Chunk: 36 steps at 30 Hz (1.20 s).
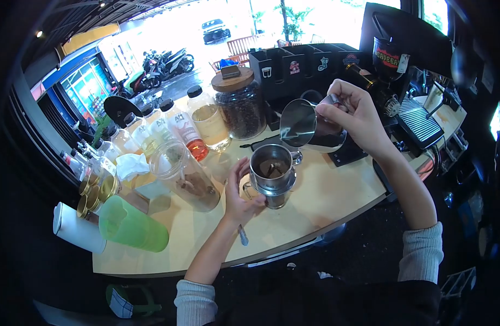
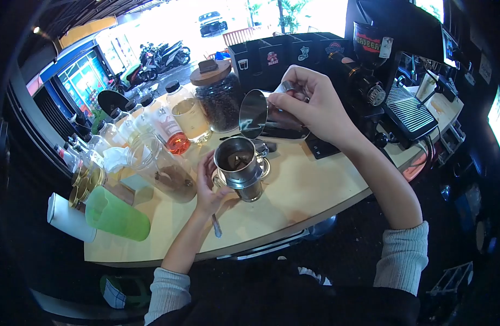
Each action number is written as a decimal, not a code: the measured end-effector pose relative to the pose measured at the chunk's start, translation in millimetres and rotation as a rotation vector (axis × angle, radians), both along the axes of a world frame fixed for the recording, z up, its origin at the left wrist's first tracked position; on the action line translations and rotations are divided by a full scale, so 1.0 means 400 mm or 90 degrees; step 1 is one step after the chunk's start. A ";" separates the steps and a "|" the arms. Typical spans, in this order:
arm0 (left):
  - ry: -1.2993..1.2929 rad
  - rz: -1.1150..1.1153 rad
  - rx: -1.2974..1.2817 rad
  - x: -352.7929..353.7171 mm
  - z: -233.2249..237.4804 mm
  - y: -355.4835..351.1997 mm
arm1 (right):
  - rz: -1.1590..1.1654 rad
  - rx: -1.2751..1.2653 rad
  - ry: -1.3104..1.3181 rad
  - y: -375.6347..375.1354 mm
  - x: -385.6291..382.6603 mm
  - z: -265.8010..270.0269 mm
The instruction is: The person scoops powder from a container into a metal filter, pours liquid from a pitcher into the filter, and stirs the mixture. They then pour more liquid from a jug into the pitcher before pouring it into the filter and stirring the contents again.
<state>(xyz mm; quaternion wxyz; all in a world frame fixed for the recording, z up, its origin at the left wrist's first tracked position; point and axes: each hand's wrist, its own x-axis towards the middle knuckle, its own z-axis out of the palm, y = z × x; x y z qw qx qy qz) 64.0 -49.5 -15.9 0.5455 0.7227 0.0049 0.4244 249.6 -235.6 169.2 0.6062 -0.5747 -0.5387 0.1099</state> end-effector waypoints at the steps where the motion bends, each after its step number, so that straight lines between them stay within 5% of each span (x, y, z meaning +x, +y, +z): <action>1: -0.040 -0.017 -0.002 0.003 0.000 0.010 | 0.014 0.007 0.048 -0.009 0.000 -0.004; 4: -0.090 -0.001 0.060 -0.017 0.027 0.039 | -0.008 0.043 0.135 -0.032 0.010 -0.036; 8: -0.036 0.227 0.077 -0.084 0.093 0.019 | -0.039 0.074 0.215 -0.076 0.040 -0.109; 12: 0.165 0.348 0.101 -0.182 0.084 0.012 | -0.070 0.070 0.282 -0.101 0.063 -0.226; 15: 0.431 0.337 0.075 -0.209 0.034 0.009 | -0.031 0.063 0.360 -0.095 0.091 -0.332; 19: 0.561 0.319 0.120 -0.182 -0.006 0.014 | 0.015 0.080 0.414 -0.062 0.082 -0.414; 23: 0.547 0.297 0.129 -0.172 -0.026 0.029 | 0.035 0.101 0.447 -0.021 0.075 -0.469; 25: 0.572 0.204 -0.067 -0.180 -0.021 0.034 | 0.024 0.106 0.447 -0.007 0.082 -0.491; 32: 0.343 0.100 -0.284 -0.241 0.082 -0.029 | 0.023 0.088 0.473 -0.018 0.107 -0.542; 35: 0.185 0.090 -0.274 -0.234 0.152 -0.058 | 0.007 -0.005 0.384 -0.029 0.120 -0.545; 36: 0.182 0.091 -0.275 -0.229 0.177 -0.074 | -0.124 -0.018 0.209 -0.037 0.108 -0.522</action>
